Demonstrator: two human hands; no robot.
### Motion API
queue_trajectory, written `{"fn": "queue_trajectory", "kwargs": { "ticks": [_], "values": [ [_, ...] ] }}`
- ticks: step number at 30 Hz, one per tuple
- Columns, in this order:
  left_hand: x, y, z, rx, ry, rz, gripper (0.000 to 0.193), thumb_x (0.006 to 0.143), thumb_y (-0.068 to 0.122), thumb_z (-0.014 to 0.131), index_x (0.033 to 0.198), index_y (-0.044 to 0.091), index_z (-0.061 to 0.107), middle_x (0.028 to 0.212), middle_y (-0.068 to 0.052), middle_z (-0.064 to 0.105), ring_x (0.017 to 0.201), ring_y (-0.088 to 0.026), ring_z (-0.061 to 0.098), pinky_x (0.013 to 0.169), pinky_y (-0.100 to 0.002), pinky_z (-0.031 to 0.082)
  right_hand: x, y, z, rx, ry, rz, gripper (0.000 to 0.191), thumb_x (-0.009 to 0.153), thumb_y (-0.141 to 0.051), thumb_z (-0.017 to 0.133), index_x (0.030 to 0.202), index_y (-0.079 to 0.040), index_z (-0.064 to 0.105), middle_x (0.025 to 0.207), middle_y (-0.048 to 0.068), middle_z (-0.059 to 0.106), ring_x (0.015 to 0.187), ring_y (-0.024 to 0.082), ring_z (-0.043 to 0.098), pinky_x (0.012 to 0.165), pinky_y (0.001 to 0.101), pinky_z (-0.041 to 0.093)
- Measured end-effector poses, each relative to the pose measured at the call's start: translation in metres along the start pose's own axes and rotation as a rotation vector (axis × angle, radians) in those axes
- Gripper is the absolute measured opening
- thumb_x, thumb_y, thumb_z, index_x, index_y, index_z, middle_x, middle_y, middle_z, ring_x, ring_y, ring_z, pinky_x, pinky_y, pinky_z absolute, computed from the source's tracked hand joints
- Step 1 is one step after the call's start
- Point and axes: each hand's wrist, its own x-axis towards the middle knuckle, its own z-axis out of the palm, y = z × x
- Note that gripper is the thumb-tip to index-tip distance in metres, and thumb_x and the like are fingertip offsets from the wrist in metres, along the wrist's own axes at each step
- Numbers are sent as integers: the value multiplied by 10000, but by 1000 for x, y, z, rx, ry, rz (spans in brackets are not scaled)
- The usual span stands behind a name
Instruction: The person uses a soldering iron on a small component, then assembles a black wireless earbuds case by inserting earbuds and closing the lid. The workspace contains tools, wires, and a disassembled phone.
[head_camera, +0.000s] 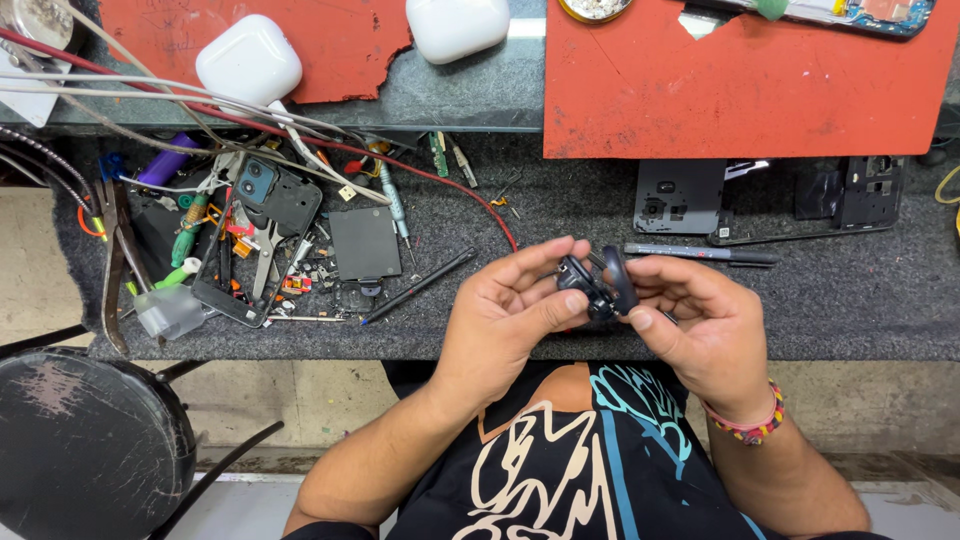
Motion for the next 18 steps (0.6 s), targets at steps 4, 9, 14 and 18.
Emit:
{"fn": "queue_trajectory", "kwargs": {
  "ticks": [4, 9, 14, 18],
  "values": [
    [0, -2, -1, 4, 18, 27, 486, 917, -93, 704, 1383, -75, 569, 1405, -197, 627, 1160, -213, 676, 954, -354, 610, -2, -3, 4, -149, 41, -47, 418, 917, 3, 739, 1307, 90, 616, 1229, 175, 713, 1104, 204, 720, 994, 338, 601],
    [-1, -2, 1, 102, 37, 94, 459, 903, -89, 740, 1343, -82, 607, 1340, -191, 671, 1139, -198, 687, 985, -340, 599, 1, -10, 10, -419, 124, -166, 424, 872, -18, 790, 1256, 89, 645, 1175, 167, 729, 1028, 192, 732, 945, 309, 611],
    [-2, -1, 3, 188, 46, 112, 456, 889, -79, 764, 1325, -81, 629, 1332, -191, 680, 1095, -178, 682, 981, -326, 593, 6, -19, 18, -588, 153, -257, 420, 842, -45, 829, 1215, 61, 667, 1137, 164, 734, 985, 189, 745, 880, 293, 625],
    [-2, -1, 5, 192, 66, 111, 458, 871, -71, 770, 1308, -78, 630, 1320, -180, 682, 1098, -174, 688, 972, -326, 608, 9, -24, 23, -696, 174, -322, 415, 829, -66, 849, 1188, 46, 675, 1114, 170, 738, 946, 189, 747, 846, 291, 624]
  ]
}}
